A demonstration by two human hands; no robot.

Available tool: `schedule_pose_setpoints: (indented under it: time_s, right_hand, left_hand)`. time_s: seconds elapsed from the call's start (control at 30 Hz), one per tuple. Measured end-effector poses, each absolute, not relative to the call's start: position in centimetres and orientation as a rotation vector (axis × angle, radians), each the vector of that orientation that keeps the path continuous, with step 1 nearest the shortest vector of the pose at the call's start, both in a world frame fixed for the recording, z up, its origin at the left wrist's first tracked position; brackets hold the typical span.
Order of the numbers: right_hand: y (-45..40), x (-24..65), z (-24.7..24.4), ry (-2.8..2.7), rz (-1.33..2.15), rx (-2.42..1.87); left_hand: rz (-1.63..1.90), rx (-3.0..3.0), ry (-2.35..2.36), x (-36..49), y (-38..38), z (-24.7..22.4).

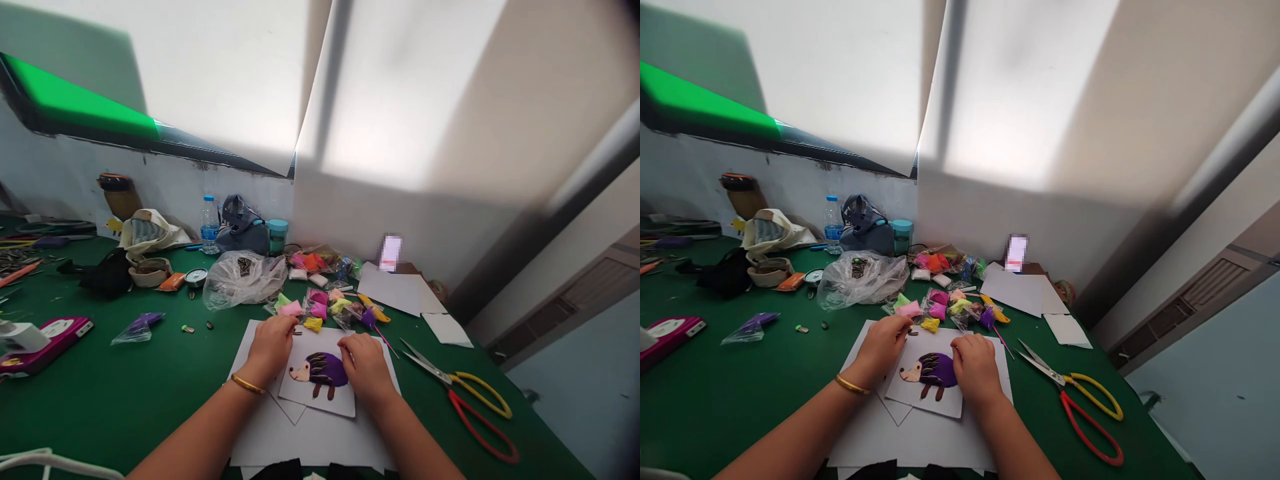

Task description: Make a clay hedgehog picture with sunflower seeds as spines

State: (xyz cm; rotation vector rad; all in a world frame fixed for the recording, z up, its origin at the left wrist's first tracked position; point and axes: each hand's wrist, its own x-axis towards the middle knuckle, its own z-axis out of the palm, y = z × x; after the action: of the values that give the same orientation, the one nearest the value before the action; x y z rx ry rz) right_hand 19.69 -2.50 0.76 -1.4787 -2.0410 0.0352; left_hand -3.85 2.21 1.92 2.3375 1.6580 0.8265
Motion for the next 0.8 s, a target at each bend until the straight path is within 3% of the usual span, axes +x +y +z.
schedule_pose_setpoints:
  time_s: [0.17, 0.47, 0.63, 0.8]
  right_hand:
    - [-2.0, 20.9, 0.5, -2.022, 0.136, -1.699]
    - [-1.9, 20.7, 0.7, -1.949, 0.203, -1.661]
    - [-2.3, 20.1, 0.7, -1.891, 0.158, -1.497]
    - [-3.2, 18.5, 0.7, -1.94, 0.228, -1.267]
  left_hand:
    - [0.751, 2.462, 1.78, -4.4, 2.7, 2.0]
    - [0.766, 2.691, 1.664, -2.6, 3.7, 1.2]
    - [0.923, 2.683, 1.611, -2.2, 2.9, 1.7]
    - [1.204, 2.537, 1.176, -1.3, 0.8, 1.7]
